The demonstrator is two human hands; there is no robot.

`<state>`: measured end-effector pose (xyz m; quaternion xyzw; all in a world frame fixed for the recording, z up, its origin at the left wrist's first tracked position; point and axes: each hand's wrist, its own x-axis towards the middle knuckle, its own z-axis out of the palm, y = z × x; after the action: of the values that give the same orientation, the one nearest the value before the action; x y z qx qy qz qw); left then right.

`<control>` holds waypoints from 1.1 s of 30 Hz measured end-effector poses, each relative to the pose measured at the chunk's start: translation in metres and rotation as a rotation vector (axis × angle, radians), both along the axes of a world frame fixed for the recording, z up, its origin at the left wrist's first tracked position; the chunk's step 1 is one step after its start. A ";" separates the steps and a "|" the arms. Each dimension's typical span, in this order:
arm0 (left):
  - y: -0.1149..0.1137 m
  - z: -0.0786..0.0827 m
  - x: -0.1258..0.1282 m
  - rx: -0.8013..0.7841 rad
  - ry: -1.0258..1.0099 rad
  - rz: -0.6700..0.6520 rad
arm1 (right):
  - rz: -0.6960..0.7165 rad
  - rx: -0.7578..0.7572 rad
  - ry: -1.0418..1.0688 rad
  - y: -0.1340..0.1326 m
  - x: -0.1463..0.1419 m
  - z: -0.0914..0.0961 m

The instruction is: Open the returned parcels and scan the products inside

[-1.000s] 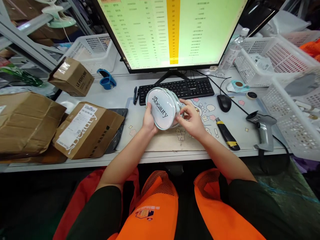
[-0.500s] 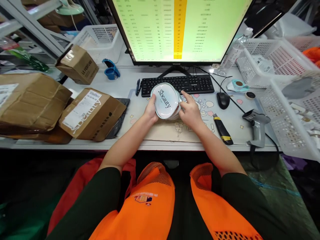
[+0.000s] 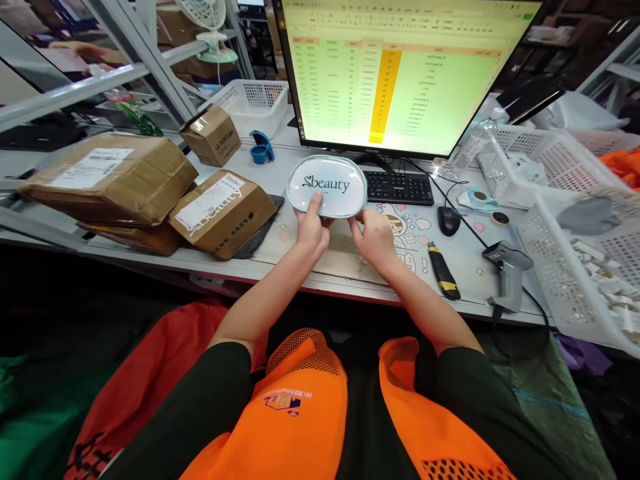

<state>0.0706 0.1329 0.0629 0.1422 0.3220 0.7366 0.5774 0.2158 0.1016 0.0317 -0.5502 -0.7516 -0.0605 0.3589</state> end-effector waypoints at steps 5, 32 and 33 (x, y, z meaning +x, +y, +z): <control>-0.022 -0.008 -0.002 -0.018 0.021 0.046 | -0.004 -0.027 -0.234 -0.006 0.004 0.005; -0.062 -0.021 -0.126 -0.041 0.476 -0.578 | 0.304 0.078 -0.531 -0.046 0.022 0.063; -0.061 -0.022 -0.127 -0.054 0.478 -0.585 | 0.300 0.086 -0.512 -0.043 0.023 0.064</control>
<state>-0.0566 0.0722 0.0406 0.3807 0.4128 0.4781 0.6754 0.2387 0.0583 0.0955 -0.3843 -0.8872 -0.1753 0.1858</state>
